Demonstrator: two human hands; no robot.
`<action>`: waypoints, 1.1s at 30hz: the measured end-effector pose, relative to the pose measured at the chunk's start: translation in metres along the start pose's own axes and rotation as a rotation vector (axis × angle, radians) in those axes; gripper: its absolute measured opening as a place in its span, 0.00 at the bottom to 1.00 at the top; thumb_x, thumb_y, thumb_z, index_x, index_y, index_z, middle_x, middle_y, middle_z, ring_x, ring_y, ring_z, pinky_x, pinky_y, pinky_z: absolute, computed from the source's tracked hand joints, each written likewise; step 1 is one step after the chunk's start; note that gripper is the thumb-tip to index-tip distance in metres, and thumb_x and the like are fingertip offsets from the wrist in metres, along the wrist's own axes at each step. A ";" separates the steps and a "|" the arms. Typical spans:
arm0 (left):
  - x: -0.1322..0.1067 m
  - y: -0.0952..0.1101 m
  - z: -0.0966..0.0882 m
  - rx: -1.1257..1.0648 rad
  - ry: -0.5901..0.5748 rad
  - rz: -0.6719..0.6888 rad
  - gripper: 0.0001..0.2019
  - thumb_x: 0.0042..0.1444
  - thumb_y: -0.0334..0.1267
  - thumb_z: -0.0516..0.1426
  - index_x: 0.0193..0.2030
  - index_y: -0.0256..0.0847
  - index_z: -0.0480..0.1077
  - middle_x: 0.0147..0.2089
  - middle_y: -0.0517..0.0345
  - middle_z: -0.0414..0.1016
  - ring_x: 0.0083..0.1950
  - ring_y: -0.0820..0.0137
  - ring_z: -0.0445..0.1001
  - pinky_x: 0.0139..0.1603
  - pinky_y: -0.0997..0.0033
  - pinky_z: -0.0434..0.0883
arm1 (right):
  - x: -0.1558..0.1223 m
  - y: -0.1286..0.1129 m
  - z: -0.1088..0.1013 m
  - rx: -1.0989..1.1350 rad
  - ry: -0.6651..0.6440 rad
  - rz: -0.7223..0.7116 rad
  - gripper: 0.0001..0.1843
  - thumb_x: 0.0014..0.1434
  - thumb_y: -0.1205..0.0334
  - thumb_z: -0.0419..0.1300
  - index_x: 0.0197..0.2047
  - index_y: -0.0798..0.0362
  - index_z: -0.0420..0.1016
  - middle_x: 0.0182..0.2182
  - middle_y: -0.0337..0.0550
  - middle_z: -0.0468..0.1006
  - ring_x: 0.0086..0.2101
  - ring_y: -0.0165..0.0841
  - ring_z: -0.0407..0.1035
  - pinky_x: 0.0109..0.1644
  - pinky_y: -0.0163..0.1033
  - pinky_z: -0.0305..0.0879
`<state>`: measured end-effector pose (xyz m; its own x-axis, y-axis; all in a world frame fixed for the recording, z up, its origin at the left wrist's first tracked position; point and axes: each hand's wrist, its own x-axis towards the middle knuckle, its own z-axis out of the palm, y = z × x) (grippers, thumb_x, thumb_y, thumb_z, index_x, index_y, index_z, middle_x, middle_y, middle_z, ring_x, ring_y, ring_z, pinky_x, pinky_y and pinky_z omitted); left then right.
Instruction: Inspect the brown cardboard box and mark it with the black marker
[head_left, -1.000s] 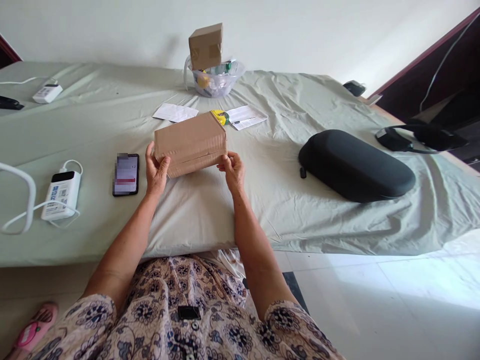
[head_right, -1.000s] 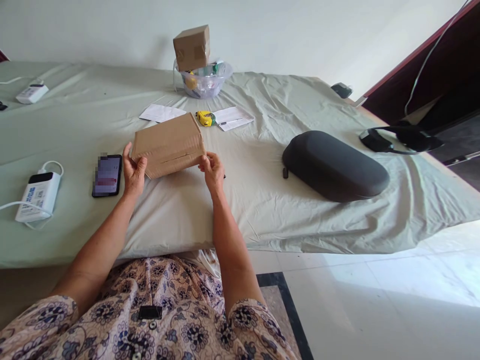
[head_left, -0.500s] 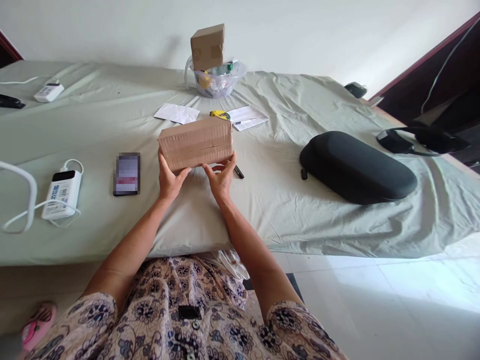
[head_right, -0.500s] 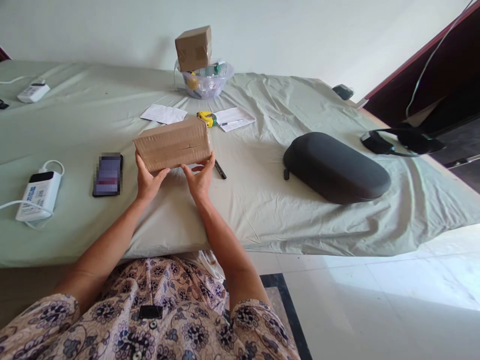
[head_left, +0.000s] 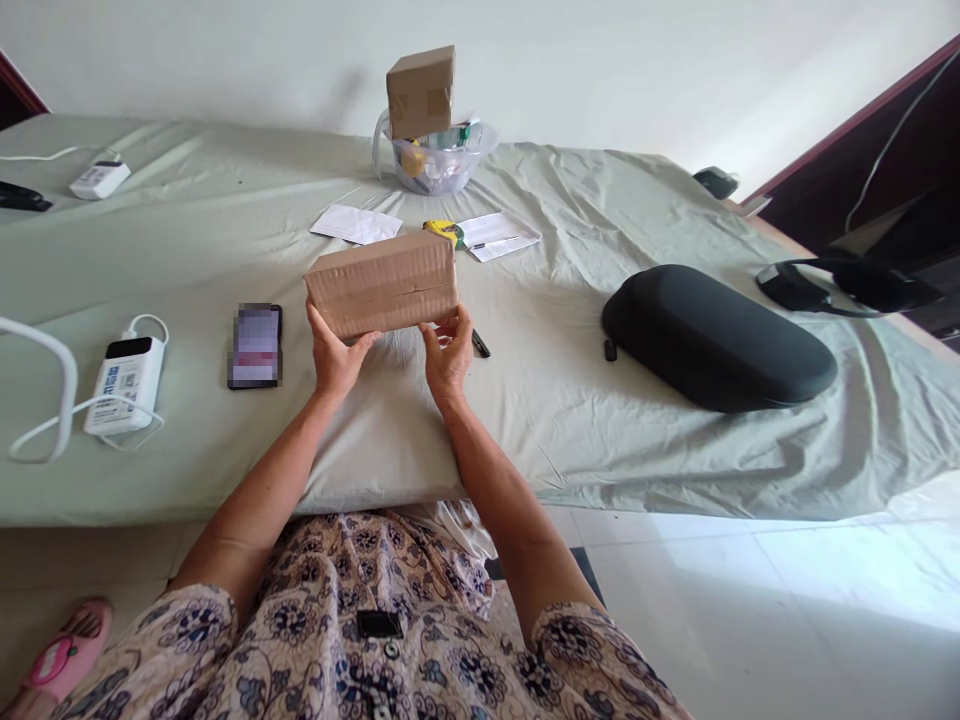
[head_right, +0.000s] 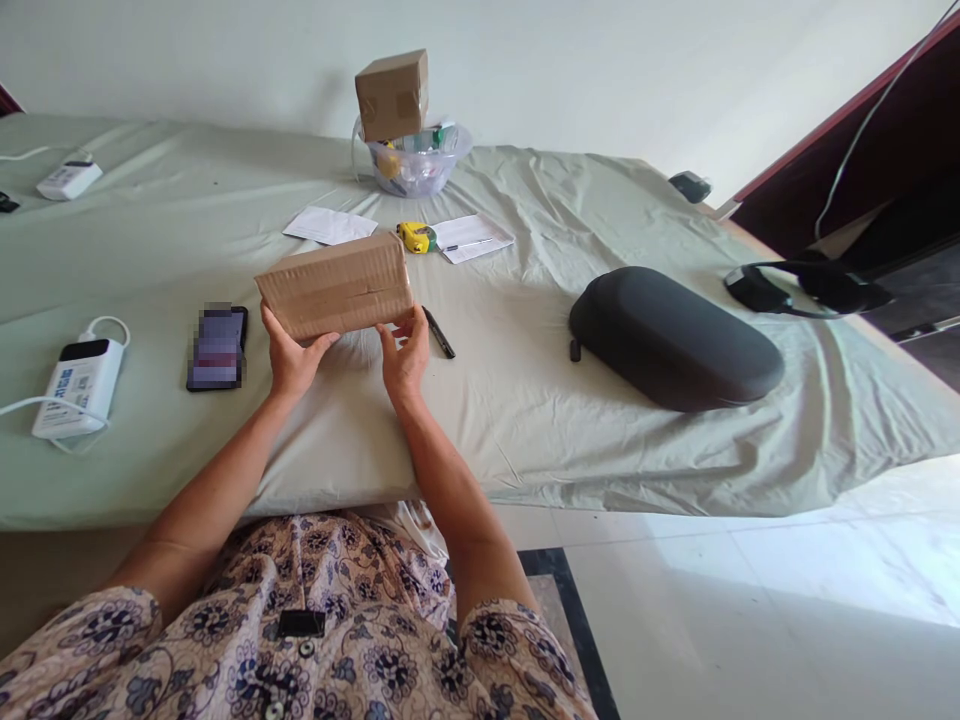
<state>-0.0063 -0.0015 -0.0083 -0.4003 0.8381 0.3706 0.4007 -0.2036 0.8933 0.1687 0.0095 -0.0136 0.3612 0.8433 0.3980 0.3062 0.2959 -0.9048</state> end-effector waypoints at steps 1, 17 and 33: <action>0.002 -0.003 -0.002 -0.007 0.000 0.013 0.64 0.41 0.45 0.74 0.76 0.45 0.37 0.78 0.36 0.49 0.78 0.51 0.56 0.79 0.48 0.57 | 0.003 0.000 -0.003 0.025 0.017 -0.017 0.28 0.61 0.44 0.60 0.61 0.46 0.67 0.39 0.41 0.74 0.36 0.31 0.69 0.44 0.40 0.69; 0.019 0.002 -0.026 -0.060 0.029 -0.164 0.35 0.46 0.74 0.61 0.41 0.43 0.60 0.45 0.49 0.75 0.55 0.55 0.76 0.63 0.48 0.72 | 0.010 -0.004 -0.020 -0.208 -0.098 -0.027 0.37 0.60 0.22 0.44 0.22 0.48 0.54 0.19 0.35 0.57 0.24 0.29 0.53 0.32 0.38 0.56; 0.009 -0.001 -0.019 0.099 -0.055 0.179 0.39 0.64 0.65 0.49 0.74 0.42 0.58 0.79 0.40 0.47 0.82 0.53 0.46 0.81 0.47 0.47 | -0.014 -0.013 -0.002 -0.114 -0.663 -0.222 0.38 0.61 0.23 0.45 0.33 0.50 0.72 0.30 0.41 0.77 0.30 0.30 0.68 0.39 0.37 0.64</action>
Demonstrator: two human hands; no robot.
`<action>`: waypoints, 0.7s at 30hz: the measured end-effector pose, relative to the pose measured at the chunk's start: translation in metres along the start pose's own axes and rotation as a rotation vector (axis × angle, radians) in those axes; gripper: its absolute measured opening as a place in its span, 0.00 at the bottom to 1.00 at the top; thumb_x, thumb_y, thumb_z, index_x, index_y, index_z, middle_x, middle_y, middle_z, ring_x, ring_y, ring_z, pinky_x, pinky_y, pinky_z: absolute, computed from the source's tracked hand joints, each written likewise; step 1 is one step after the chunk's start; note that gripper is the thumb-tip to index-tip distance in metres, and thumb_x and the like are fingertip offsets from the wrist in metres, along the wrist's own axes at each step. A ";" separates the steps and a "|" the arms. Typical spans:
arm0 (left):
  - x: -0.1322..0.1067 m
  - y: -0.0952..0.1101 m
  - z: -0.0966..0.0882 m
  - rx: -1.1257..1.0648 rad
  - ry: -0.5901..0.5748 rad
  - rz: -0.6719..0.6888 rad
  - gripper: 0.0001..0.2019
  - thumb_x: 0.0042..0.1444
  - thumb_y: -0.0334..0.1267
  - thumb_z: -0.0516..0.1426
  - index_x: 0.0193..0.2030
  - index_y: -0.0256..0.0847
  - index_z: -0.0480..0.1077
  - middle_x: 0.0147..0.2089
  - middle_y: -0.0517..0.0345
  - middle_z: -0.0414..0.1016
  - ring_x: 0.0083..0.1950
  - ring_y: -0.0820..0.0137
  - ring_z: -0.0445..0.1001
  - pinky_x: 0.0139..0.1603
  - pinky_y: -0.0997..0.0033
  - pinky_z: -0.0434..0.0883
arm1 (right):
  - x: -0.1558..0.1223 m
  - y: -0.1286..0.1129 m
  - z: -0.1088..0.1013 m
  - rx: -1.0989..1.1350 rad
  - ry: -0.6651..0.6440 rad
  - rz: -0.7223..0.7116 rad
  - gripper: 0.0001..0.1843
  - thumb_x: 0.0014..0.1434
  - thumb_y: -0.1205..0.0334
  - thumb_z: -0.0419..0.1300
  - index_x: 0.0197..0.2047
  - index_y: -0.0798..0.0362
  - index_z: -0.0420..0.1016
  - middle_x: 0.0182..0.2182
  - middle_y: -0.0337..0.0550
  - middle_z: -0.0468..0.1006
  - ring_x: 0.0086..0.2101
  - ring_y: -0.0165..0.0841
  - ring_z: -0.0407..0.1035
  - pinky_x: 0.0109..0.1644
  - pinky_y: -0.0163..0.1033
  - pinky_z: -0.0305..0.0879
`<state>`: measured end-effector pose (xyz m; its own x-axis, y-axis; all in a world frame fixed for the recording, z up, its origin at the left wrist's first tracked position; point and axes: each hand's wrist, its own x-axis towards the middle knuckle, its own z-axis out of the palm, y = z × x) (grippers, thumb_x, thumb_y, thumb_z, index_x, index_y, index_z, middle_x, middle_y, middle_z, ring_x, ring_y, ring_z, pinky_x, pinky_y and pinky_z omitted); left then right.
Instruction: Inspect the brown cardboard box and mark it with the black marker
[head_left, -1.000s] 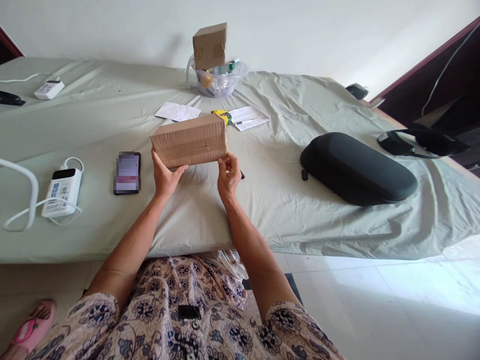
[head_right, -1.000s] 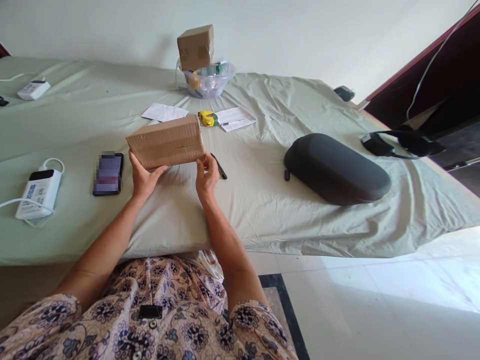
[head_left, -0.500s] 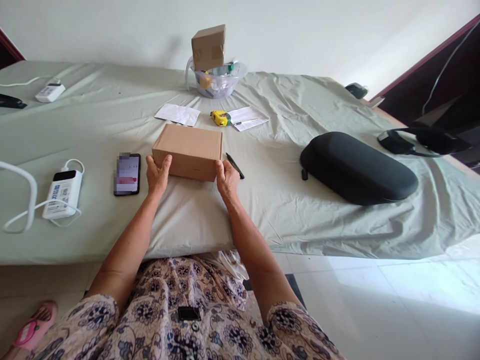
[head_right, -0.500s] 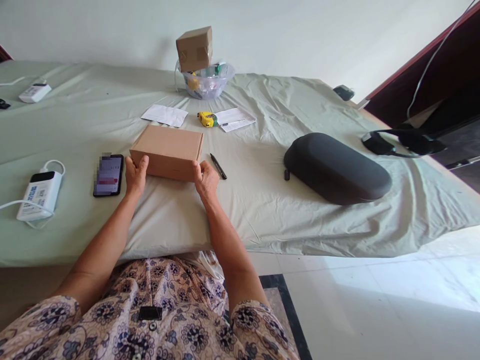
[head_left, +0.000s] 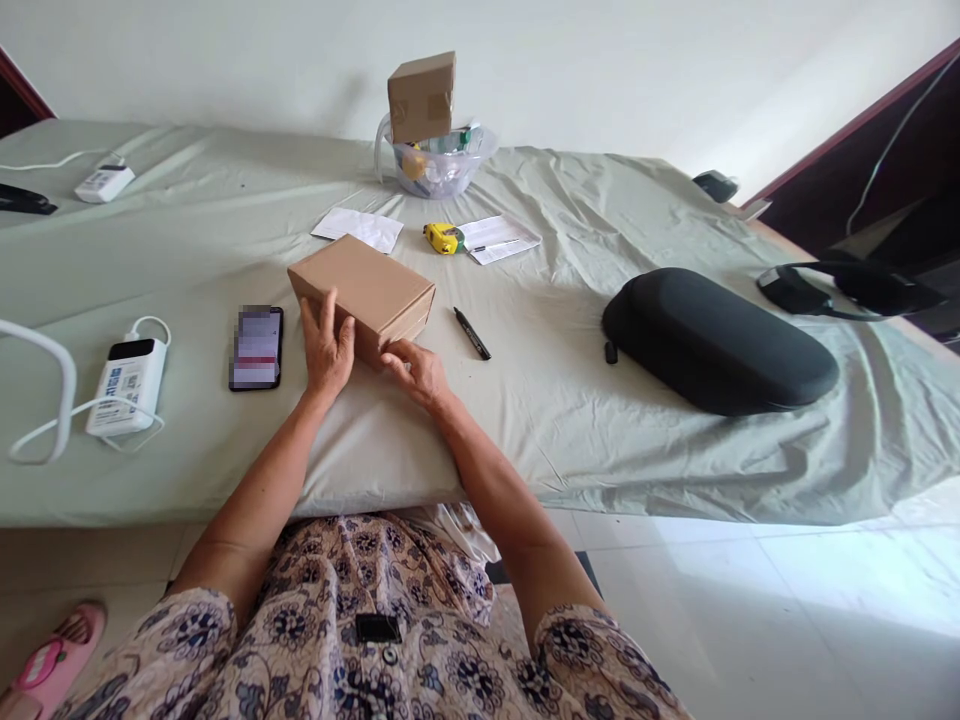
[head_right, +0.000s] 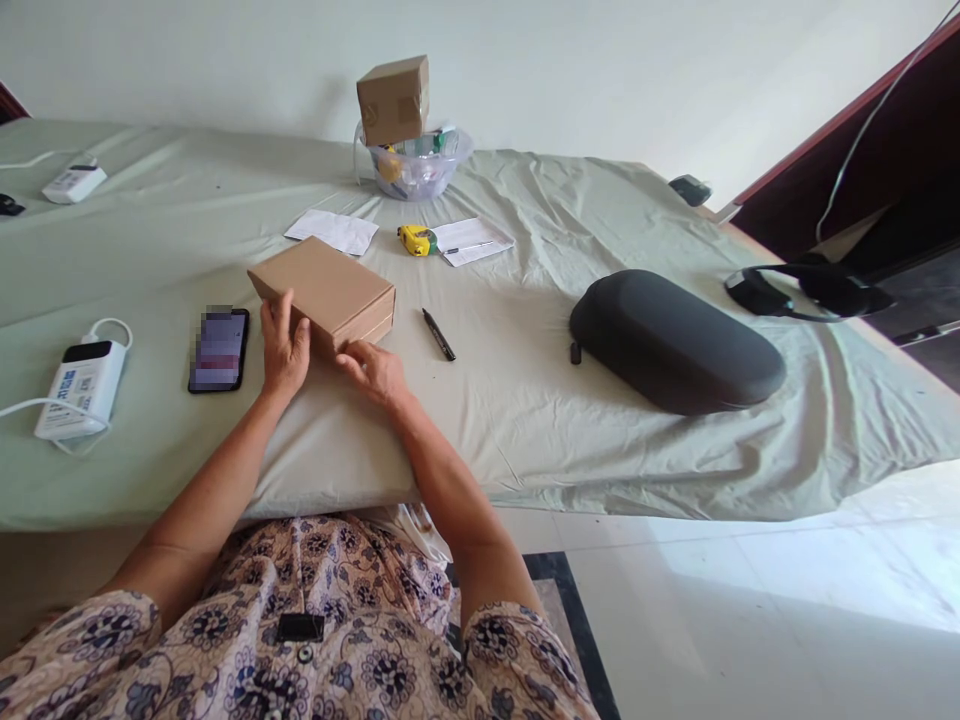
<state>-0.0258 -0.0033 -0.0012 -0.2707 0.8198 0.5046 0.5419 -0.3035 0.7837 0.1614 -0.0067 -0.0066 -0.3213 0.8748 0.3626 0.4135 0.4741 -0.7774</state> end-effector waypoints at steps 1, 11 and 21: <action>-0.003 0.005 0.001 0.020 -0.031 0.017 0.38 0.64 0.66 0.49 0.71 0.42 0.62 0.79 0.40 0.47 0.81 0.51 0.47 0.81 0.45 0.48 | 0.000 -0.001 0.003 0.014 -0.044 -0.029 0.37 0.62 0.24 0.46 0.36 0.50 0.74 0.33 0.42 0.79 0.31 0.31 0.70 0.40 0.38 0.66; -0.016 0.018 0.009 0.063 -0.184 0.231 0.36 0.58 0.64 0.59 0.66 0.44 0.66 0.78 0.38 0.47 0.79 0.48 0.53 0.75 0.42 0.60 | 0.001 -0.003 -0.012 -0.247 0.542 -0.079 0.30 0.59 0.30 0.58 0.50 0.46 0.75 0.50 0.52 0.76 0.54 0.45 0.70 0.64 0.57 0.63; -0.019 0.019 0.013 0.050 -0.207 0.265 0.31 0.60 0.61 0.58 0.64 0.44 0.69 0.77 0.39 0.51 0.77 0.51 0.58 0.75 0.45 0.62 | 0.003 -0.007 -0.012 -0.410 0.527 -0.083 0.24 0.57 0.34 0.64 0.45 0.43 0.81 0.57 0.49 0.72 0.64 0.50 0.62 0.73 0.63 0.48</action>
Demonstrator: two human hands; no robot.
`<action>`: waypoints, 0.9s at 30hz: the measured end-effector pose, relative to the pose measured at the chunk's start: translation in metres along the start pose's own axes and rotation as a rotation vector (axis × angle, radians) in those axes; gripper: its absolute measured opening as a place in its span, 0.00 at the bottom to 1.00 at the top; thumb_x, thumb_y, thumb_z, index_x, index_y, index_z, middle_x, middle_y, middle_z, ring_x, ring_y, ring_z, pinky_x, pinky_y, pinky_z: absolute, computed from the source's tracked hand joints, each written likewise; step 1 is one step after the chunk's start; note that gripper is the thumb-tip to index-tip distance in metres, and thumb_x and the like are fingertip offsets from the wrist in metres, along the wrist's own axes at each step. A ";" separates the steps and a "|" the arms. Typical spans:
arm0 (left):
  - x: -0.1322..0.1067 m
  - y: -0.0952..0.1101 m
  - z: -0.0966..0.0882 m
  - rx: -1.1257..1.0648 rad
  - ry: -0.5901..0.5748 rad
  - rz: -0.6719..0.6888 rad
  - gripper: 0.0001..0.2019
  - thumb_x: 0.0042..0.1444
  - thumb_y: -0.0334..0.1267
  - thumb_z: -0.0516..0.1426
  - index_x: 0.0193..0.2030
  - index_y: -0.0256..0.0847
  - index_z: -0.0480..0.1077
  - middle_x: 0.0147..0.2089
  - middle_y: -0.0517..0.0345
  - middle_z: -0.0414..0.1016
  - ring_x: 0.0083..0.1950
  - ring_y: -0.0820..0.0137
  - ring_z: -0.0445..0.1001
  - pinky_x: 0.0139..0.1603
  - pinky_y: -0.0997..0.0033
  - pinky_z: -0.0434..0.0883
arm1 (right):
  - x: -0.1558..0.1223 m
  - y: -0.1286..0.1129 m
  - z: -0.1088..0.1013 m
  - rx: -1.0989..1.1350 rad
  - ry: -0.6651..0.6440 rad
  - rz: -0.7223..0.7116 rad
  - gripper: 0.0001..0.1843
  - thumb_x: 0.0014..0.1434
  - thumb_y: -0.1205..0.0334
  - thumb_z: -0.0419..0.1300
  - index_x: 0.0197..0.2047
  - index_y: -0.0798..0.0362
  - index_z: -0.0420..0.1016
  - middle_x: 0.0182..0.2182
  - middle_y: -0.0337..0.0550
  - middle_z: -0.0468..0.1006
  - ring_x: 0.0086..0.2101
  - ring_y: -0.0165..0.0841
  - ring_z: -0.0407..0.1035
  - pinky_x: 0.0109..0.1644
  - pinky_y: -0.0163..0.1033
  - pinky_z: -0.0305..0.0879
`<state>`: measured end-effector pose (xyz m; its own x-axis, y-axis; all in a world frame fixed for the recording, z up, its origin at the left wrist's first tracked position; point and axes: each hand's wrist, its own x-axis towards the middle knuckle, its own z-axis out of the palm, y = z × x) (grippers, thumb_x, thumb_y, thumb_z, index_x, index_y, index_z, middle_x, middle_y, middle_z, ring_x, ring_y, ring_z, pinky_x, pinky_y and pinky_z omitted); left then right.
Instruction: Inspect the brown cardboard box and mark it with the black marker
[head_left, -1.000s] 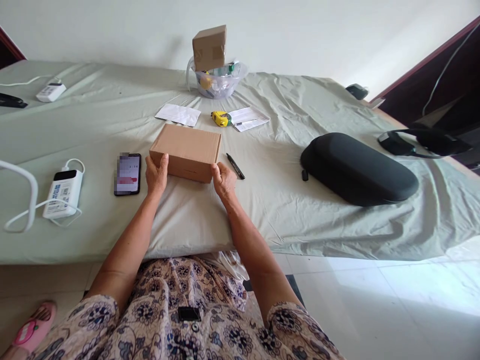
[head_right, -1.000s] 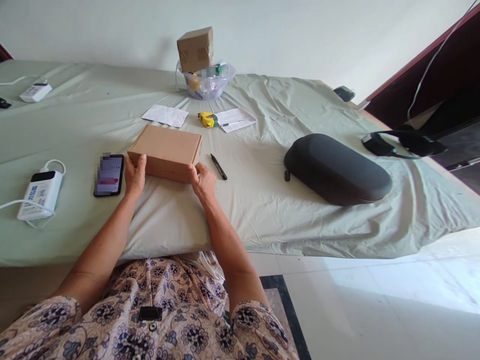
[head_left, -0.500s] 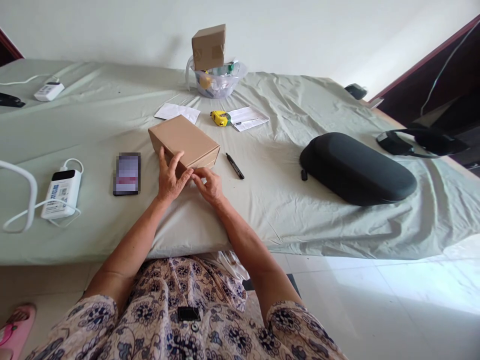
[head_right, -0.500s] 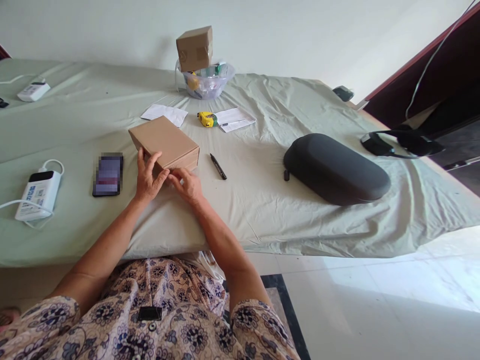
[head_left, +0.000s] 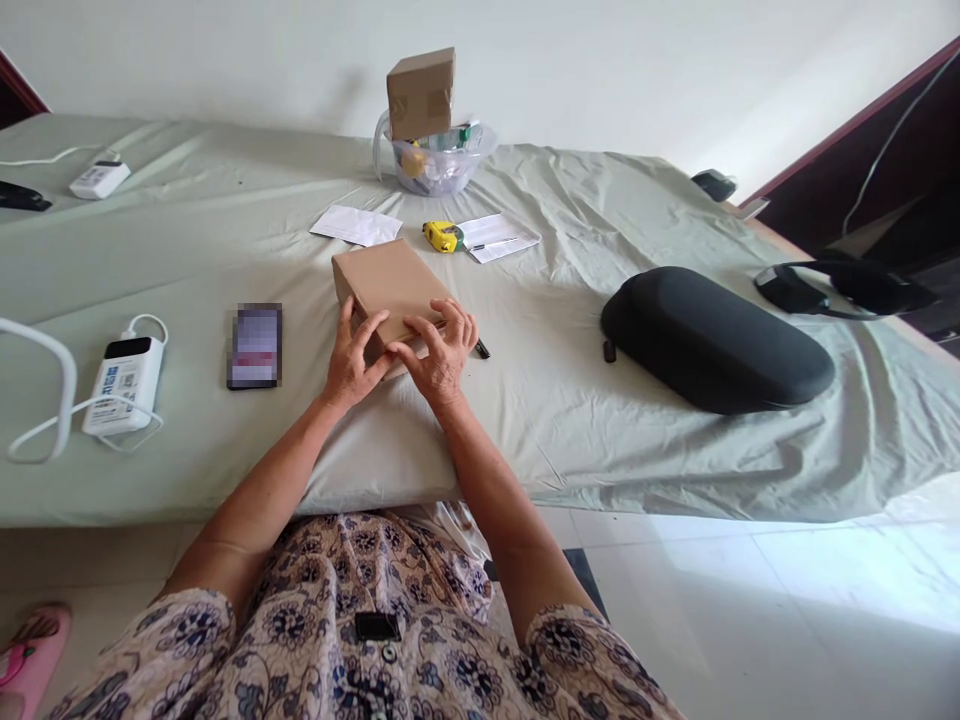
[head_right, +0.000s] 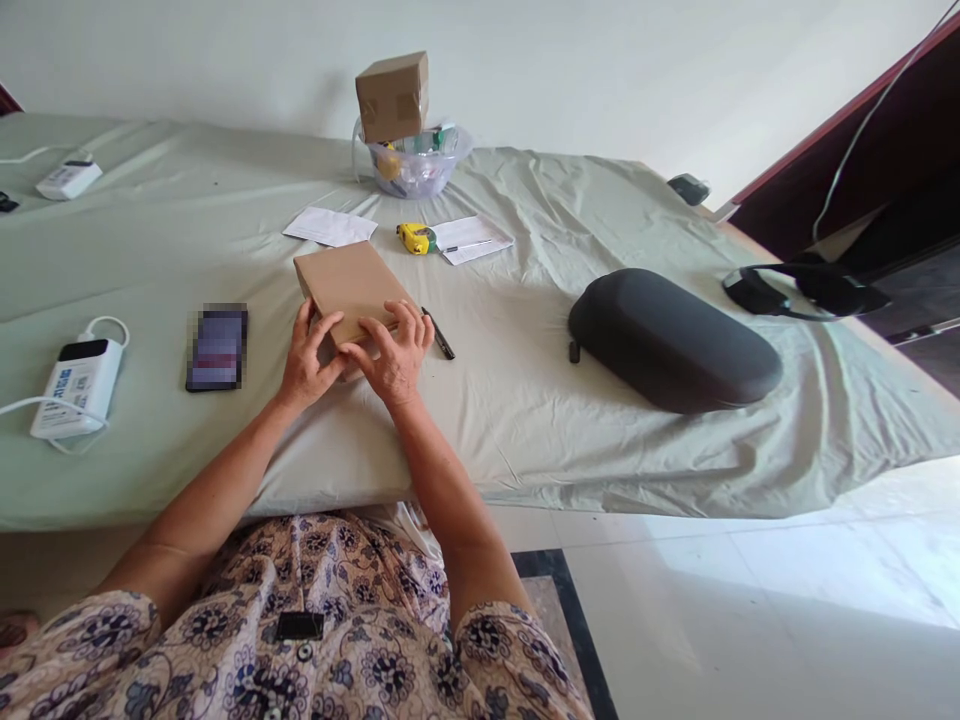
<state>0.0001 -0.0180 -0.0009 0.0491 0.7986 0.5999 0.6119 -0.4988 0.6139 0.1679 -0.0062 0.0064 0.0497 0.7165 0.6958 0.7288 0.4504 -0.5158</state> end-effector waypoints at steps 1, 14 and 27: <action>0.001 0.000 -0.002 -0.008 -0.005 -0.004 0.32 0.60 0.61 0.58 0.64 0.44 0.69 0.76 0.39 0.52 0.77 0.51 0.59 0.75 0.46 0.62 | 0.002 0.005 -0.002 0.015 0.016 0.029 0.24 0.58 0.34 0.63 0.45 0.44 0.81 0.58 0.50 0.72 0.64 0.50 0.62 0.72 0.63 0.50; 0.006 -0.002 -0.017 -0.247 -0.057 -0.093 0.31 0.61 0.61 0.58 0.64 0.45 0.68 0.77 0.44 0.53 0.77 0.54 0.57 0.71 0.54 0.68 | 0.017 0.048 -0.002 0.692 -0.020 0.549 0.34 0.59 0.27 0.53 0.42 0.51 0.78 0.39 0.45 0.78 0.44 0.36 0.73 0.54 0.44 0.70; 0.016 -0.020 -0.018 -0.631 0.210 -0.250 0.34 0.57 0.65 0.60 0.64 0.49 0.66 0.65 0.49 0.70 0.67 0.60 0.70 0.69 0.61 0.68 | 0.014 0.042 -0.001 0.877 -0.126 0.563 0.30 0.56 0.30 0.60 0.50 0.44 0.78 0.44 0.41 0.79 0.41 0.31 0.74 0.42 0.37 0.75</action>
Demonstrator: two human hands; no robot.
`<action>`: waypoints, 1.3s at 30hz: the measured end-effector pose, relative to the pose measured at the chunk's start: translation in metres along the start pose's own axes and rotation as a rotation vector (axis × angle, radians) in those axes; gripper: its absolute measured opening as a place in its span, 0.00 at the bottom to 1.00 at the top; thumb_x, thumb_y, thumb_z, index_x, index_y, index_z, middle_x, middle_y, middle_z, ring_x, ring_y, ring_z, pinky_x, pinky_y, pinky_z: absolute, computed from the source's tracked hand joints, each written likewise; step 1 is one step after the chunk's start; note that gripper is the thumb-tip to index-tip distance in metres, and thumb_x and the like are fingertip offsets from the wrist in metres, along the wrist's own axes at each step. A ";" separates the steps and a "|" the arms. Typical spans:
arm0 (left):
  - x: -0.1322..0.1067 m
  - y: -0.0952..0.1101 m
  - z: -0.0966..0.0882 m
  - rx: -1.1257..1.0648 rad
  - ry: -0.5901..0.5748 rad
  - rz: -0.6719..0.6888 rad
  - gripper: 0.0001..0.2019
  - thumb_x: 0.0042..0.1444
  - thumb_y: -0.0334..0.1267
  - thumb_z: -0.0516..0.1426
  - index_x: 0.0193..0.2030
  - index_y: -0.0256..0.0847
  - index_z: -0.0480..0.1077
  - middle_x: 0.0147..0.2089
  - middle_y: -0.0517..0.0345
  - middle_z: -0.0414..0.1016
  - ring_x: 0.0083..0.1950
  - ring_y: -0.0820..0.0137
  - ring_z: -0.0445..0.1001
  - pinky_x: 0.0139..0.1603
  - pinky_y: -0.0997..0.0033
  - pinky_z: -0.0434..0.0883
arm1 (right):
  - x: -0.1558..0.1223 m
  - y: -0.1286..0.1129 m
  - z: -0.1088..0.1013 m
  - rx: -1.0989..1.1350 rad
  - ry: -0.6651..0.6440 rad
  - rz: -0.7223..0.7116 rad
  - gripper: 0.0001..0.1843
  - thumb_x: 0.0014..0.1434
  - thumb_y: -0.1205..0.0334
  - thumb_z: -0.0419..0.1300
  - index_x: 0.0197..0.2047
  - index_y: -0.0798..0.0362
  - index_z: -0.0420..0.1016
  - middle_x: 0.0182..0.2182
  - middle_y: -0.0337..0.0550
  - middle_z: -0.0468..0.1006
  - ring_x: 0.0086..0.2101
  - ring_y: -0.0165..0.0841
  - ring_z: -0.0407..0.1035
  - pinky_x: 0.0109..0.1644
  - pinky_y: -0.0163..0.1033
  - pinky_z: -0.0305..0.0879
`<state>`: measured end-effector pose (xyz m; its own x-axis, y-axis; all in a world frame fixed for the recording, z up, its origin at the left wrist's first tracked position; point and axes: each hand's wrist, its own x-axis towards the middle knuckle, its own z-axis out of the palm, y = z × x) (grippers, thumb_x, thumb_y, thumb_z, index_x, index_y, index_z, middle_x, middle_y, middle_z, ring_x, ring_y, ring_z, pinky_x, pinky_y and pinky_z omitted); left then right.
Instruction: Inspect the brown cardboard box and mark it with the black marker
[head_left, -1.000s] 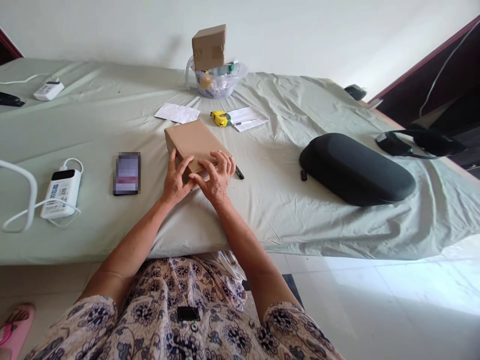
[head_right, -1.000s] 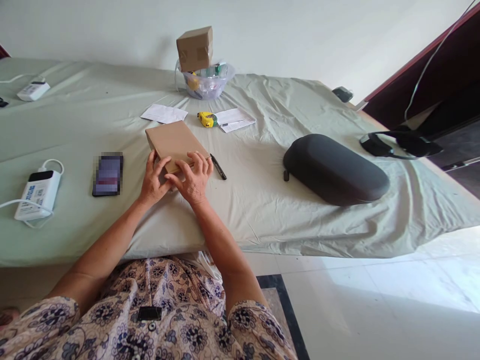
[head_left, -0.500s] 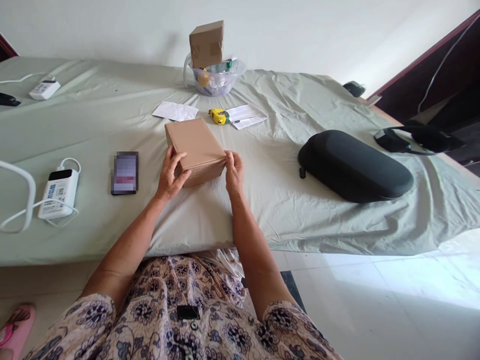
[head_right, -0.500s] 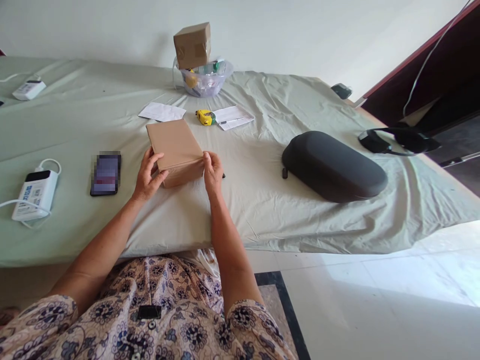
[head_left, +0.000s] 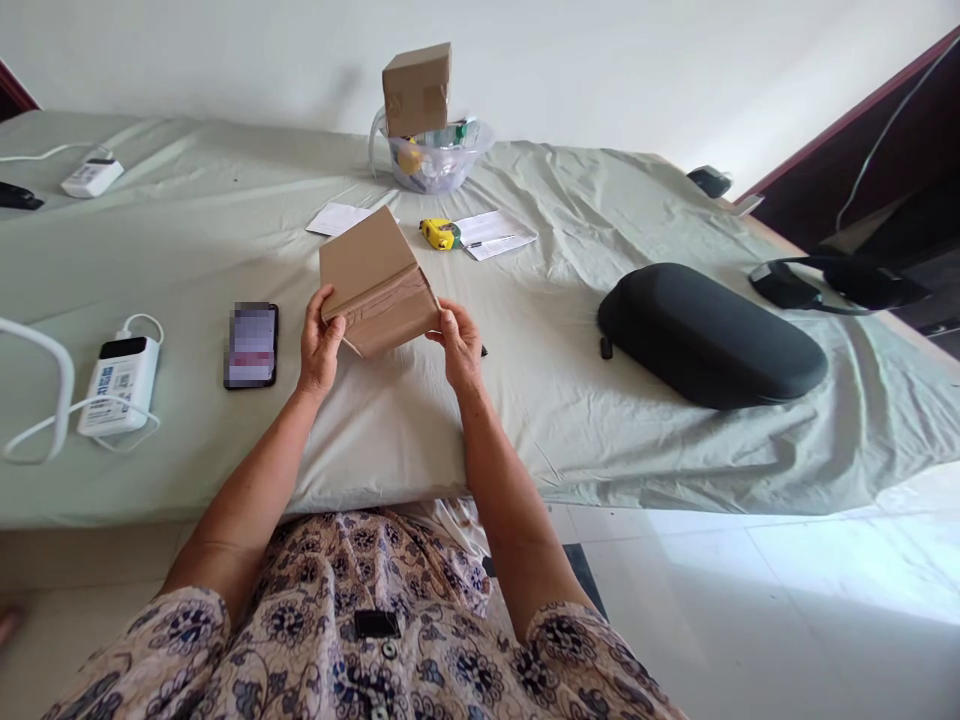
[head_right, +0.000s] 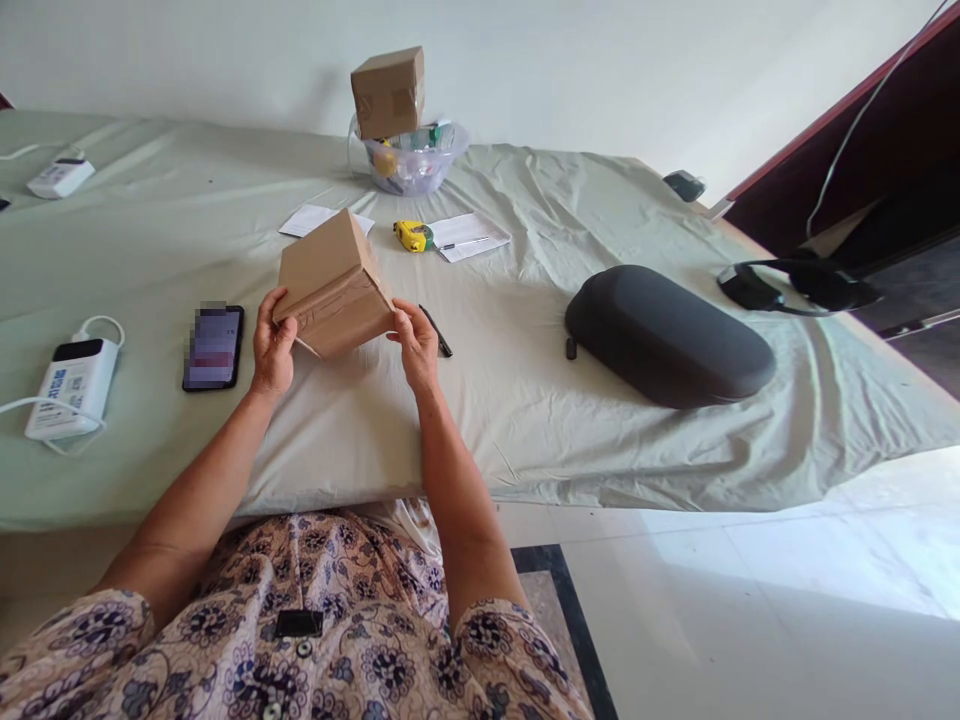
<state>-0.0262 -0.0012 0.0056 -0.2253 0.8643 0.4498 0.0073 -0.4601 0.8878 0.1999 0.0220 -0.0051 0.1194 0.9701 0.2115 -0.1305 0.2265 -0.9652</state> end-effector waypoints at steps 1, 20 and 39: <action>-0.001 0.000 0.002 -0.034 0.011 -0.023 0.34 0.56 0.65 0.60 0.64 0.50 0.66 0.65 0.50 0.70 0.67 0.60 0.70 0.68 0.61 0.68 | -0.001 0.000 0.001 0.003 -0.010 -0.026 0.30 0.57 0.31 0.59 0.52 0.43 0.78 0.44 0.41 0.79 0.41 0.31 0.74 0.41 0.36 0.75; -0.014 0.005 0.022 -0.350 0.033 -0.299 0.32 0.52 0.63 0.65 0.60 0.54 0.65 0.61 0.52 0.71 0.54 0.64 0.76 0.48 0.66 0.80 | -0.018 0.029 0.032 -0.450 -0.161 -0.292 0.74 0.45 0.25 0.67 0.78 0.39 0.24 0.64 0.55 0.67 0.40 0.36 0.74 0.38 0.44 0.75; 0.009 -0.005 -0.015 -0.196 0.111 -0.269 0.30 0.47 0.64 0.67 0.52 0.48 0.75 0.53 0.51 0.76 0.50 0.65 0.75 0.37 0.76 0.73 | -0.007 0.002 0.010 -0.188 -0.088 -0.321 0.45 0.53 0.24 0.59 0.66 0.41 0.66 0.45 0.46 0.76 0.36 0.33 0.69 0.42 0.43 0.73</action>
<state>-0.0431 0.0053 0.0039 -0.2980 0.9375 0.1796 -0.2511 -0.2585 0.9328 0.1888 0.0164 -0.0071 0.0392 0.8579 0.5123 0.0837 0.5081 -0.8572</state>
